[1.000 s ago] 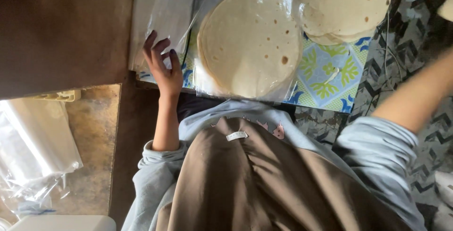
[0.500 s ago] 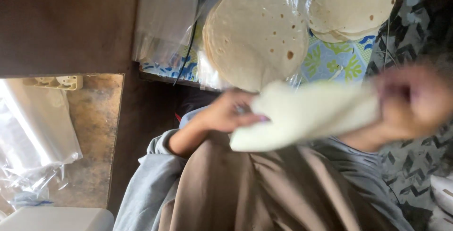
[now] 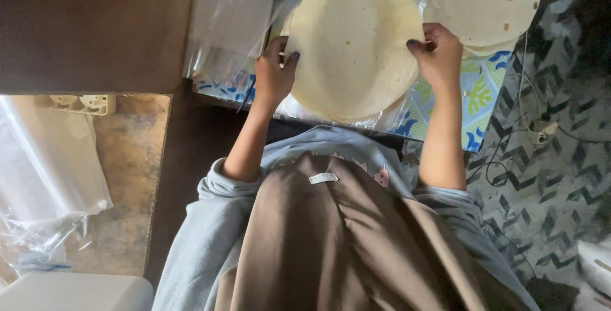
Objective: The person places flatbread tortillas into clear plastic bags by hand.
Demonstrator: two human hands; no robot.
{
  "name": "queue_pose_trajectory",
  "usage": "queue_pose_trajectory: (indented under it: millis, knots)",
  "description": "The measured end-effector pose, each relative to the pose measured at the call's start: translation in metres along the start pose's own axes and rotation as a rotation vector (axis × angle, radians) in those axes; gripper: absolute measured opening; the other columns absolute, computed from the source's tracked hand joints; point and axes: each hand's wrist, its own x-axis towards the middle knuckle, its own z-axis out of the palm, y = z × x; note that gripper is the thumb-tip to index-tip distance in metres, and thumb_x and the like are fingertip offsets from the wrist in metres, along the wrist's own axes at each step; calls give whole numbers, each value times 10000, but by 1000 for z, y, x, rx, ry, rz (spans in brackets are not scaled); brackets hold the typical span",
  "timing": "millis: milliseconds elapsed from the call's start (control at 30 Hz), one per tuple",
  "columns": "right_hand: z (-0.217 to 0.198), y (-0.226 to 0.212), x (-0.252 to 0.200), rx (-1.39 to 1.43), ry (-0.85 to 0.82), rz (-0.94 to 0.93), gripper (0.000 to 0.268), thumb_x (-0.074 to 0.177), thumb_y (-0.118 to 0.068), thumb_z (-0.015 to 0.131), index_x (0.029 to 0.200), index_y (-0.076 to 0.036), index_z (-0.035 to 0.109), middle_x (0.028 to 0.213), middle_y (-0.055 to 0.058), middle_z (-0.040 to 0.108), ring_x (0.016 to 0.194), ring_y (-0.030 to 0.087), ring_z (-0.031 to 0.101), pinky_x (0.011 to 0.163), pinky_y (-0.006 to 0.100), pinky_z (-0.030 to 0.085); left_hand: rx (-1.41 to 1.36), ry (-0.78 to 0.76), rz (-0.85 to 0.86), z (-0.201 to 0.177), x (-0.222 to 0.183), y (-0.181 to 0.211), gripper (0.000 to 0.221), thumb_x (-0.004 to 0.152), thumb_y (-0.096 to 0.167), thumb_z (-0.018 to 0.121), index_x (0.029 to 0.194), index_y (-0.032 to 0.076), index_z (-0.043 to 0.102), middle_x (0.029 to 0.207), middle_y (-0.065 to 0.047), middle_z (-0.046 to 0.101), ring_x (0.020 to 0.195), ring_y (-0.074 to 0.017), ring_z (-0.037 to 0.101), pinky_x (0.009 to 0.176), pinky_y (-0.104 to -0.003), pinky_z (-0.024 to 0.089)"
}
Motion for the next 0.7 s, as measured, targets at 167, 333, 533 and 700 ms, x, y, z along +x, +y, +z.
queue_pose_trajectory:
  millis: [167, 333, 533, 700]
  knots:
    - [-7, -22, -2, -49, 180, -41, 256, 927, -42, 800, 1156, 24, 707, 1021, 118, 786, 856, 154, 754, 760, 284, 592, -71, 59, 113, 3, 15, 11, 278, 900, 19, 766, 1145, -2, 636, 1026, -143, 739, 761, -205, 762, 655, -315, 599]
    - [4, -7, -13, -190, 164, 2, 361, 838, -77, 853, 1132, 37, 679, 914, 142, 756, 768, 198, 734, 684, 306, 564, 50, -4, -16, 4, 3, -15, 391, 823, 58, 825, 1150, -25, 629, 952, -146, 745, 703, -210, 746, 620, -317, 568]
    - [1, 1, -40, -120, 228, 46, 313, 881, -52, 840, 1150, 14, 694, 979, 119, 784, 814, 200, 747, 733, 300, 581, -112, -57, -19, -13, -8, 5, 340, 881, 55, 794, 1177, -9, 639, 991, -129, 755, 754, -199, 775, 646, -303, 596]
    - [12, 7, -57, -141, 224, 48, 411, 853, -62, 862, 1200, 2, 652, 1031, 108, 756, 837, 195, 749, 733, 304, 592, 60, -78, -34, -15, -18, -2, 367, 822, 82, 841, 1120, 7, 641, 942, -121, 736, 659, -206, 735, 616, -322, 574]
